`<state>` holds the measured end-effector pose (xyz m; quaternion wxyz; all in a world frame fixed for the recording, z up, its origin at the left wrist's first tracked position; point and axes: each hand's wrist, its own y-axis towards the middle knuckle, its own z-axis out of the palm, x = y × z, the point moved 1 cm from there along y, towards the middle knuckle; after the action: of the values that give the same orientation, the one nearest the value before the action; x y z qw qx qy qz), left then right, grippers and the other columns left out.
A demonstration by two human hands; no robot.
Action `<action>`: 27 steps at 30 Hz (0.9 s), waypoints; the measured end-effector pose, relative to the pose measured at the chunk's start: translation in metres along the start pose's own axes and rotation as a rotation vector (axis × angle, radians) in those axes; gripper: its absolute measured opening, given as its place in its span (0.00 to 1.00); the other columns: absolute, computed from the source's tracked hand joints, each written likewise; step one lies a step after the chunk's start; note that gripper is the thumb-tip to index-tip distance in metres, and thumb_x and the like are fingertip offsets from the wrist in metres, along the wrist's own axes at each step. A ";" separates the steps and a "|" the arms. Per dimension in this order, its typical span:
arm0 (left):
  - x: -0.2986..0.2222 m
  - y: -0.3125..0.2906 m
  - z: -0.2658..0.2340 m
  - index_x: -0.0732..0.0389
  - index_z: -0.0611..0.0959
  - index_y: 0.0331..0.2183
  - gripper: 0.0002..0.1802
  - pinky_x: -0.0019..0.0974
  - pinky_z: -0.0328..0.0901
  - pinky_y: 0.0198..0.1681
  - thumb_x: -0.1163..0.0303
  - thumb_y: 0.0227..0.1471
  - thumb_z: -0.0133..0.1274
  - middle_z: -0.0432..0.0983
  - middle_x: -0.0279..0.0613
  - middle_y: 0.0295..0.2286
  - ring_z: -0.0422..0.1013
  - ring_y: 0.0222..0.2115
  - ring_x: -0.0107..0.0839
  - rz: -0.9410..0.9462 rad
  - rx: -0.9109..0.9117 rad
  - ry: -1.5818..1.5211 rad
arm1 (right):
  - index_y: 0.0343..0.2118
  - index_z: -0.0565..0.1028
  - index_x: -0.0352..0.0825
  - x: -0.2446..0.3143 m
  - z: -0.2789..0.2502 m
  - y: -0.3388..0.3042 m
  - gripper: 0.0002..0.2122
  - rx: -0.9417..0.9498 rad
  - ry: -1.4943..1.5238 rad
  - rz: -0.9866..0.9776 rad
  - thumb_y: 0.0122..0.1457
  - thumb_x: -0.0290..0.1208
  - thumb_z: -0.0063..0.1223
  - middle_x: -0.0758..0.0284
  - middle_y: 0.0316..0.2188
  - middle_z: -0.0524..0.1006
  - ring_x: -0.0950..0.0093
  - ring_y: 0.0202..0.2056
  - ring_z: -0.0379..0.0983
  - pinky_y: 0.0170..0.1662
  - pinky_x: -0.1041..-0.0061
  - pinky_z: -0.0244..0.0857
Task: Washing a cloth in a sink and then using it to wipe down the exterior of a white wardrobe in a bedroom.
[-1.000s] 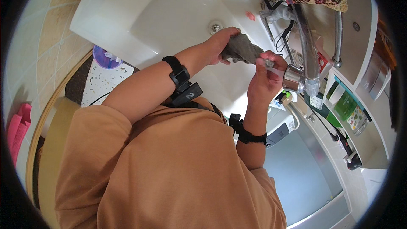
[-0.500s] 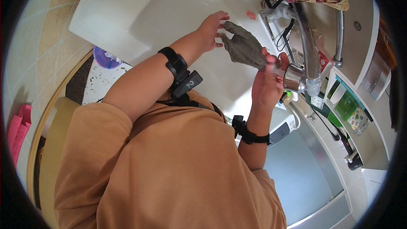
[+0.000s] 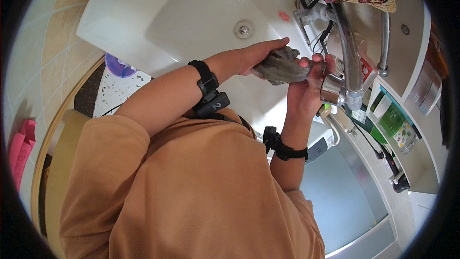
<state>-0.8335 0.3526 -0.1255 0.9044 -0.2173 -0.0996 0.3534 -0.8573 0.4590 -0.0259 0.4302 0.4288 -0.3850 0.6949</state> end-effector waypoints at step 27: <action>0.025 0.023 -0.003 0.67 0.74 0.25 0.17 0.38 0.65 0.37 0.66 0.54 0.34 0.72 0.48 0.28 0.68 0.30 0.37 0.342 0.309 -0.450 | 0.30 0.74 0.31 -0.058 -0.003 0.002 0.06 0.201 -1.593 -0.568 0.55 0.27 0.45 0.58 0.29 0.73 0.59 0.29 0.66 0.36 0.62 0.59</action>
<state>-0.8282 0.3838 -0.1387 0.8095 -0.0071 -0.2044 0.5504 -0.8450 0.4461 -0.0808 0.1488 0.9064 -0.3869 0.0821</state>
